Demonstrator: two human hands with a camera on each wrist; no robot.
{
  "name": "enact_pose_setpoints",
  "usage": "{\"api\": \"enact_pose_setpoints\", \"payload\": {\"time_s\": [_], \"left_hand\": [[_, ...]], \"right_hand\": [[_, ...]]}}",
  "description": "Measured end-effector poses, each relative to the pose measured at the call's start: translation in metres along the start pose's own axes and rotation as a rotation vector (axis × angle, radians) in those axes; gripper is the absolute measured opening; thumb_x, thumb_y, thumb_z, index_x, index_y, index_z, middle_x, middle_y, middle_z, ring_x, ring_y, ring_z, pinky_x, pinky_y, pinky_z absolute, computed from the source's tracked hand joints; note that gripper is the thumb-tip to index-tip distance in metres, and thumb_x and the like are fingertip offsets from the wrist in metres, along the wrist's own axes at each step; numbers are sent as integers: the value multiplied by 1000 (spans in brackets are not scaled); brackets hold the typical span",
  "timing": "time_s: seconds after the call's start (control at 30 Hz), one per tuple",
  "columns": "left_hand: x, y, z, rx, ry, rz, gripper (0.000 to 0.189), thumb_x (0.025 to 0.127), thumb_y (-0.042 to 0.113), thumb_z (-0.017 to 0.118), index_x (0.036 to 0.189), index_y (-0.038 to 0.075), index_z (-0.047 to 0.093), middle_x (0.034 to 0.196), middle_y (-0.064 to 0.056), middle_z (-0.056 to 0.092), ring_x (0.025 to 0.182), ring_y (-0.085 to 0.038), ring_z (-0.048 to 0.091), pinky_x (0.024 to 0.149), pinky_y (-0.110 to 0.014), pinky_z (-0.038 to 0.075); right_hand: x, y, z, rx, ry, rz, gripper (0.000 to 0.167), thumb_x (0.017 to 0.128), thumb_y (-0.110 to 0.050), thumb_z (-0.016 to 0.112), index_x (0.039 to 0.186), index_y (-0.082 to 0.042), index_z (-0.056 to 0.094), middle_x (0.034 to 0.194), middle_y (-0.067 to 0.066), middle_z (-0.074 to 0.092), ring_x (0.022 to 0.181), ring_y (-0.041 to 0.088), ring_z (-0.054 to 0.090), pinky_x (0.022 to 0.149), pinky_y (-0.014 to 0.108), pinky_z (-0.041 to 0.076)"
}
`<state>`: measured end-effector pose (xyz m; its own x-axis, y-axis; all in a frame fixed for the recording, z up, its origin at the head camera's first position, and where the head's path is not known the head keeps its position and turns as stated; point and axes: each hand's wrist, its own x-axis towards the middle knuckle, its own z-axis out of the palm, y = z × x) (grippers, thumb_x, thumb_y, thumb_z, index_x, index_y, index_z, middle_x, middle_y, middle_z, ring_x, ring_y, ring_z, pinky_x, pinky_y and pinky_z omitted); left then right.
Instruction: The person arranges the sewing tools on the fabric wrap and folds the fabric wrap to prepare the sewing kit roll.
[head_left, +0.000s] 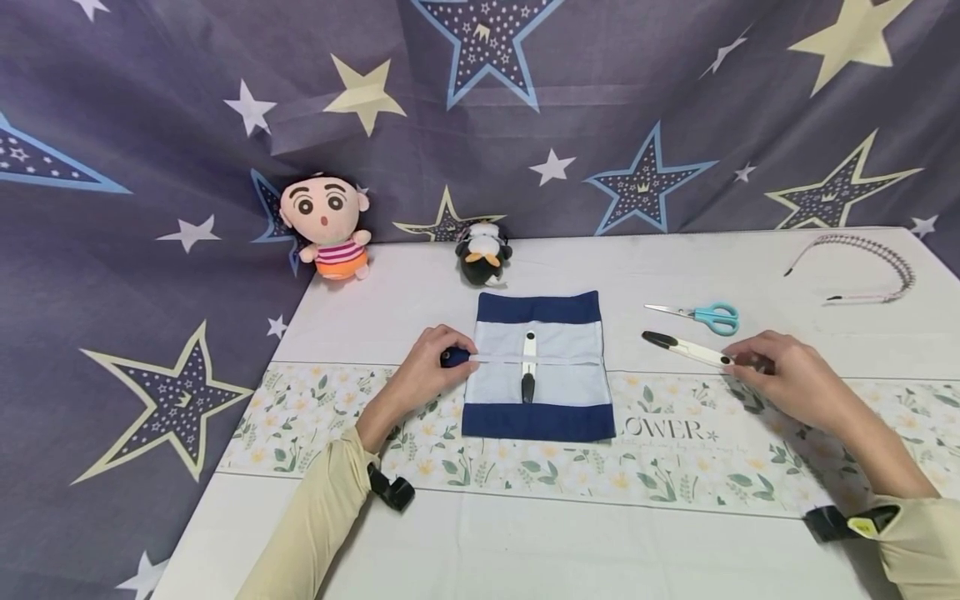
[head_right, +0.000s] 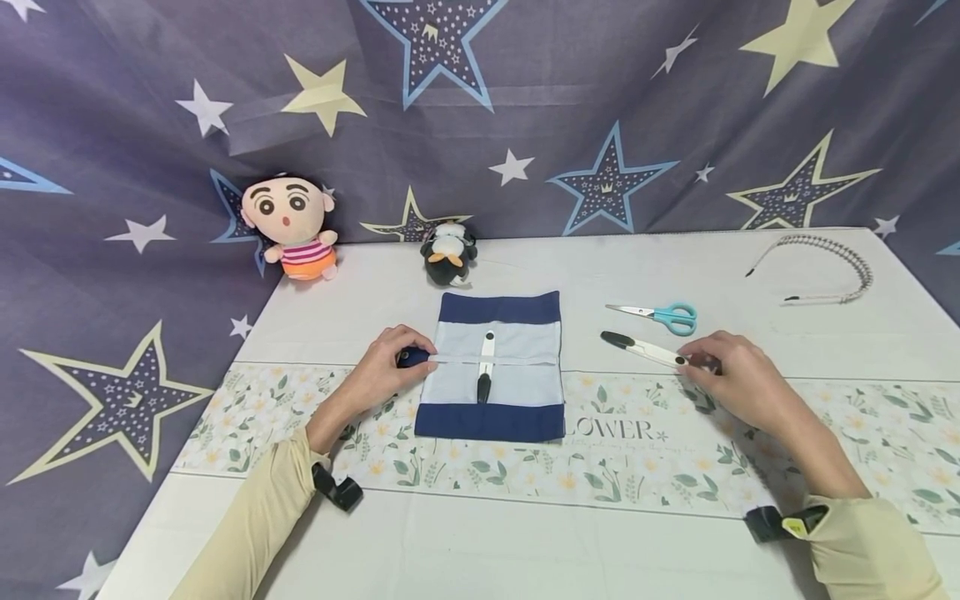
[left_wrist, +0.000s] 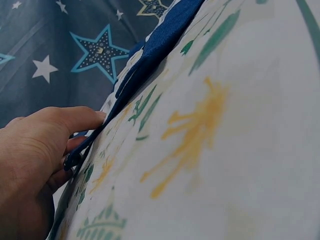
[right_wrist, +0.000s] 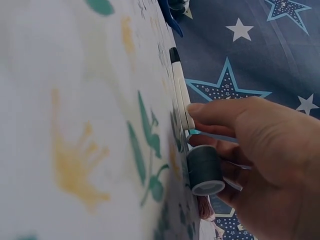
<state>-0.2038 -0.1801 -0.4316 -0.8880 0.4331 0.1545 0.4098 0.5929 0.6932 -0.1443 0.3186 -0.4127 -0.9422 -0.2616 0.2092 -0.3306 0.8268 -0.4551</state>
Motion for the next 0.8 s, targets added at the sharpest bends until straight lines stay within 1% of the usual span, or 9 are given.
{"api": "enact_pose_setpoints", "payload": {"time_s": [0.33,0.6,0.8], "left_hand": [[0,-1,0,-2,0,2,17,96,22,75,111,14,73,116,-6,62,105,-28,50,85,-45,45],[-1,1,-1,-5,-6,2,18,97,22,75,112,14,73,117,-5,62,106,-27,49,84,-44,46],[0,1,0,-3,-8,-3,17,97,22,74,112,14,73,116,-5,61,106,-27,49,83,-44,46]], "right_hand": [[1,0,4,-21,-6,8,23,92,-8,79,111,4,74,98,10,66,80,20,57,61,33,47],[1,2,6,-40,16,-26,20,90,-4,79,108,3,74,95,8,64,78,18,55,61,32,46],[0,4,7,-48,33,-44,18,91,-4,79,107,2,74,94,7,64,78,17,54,60,32,46]]}}
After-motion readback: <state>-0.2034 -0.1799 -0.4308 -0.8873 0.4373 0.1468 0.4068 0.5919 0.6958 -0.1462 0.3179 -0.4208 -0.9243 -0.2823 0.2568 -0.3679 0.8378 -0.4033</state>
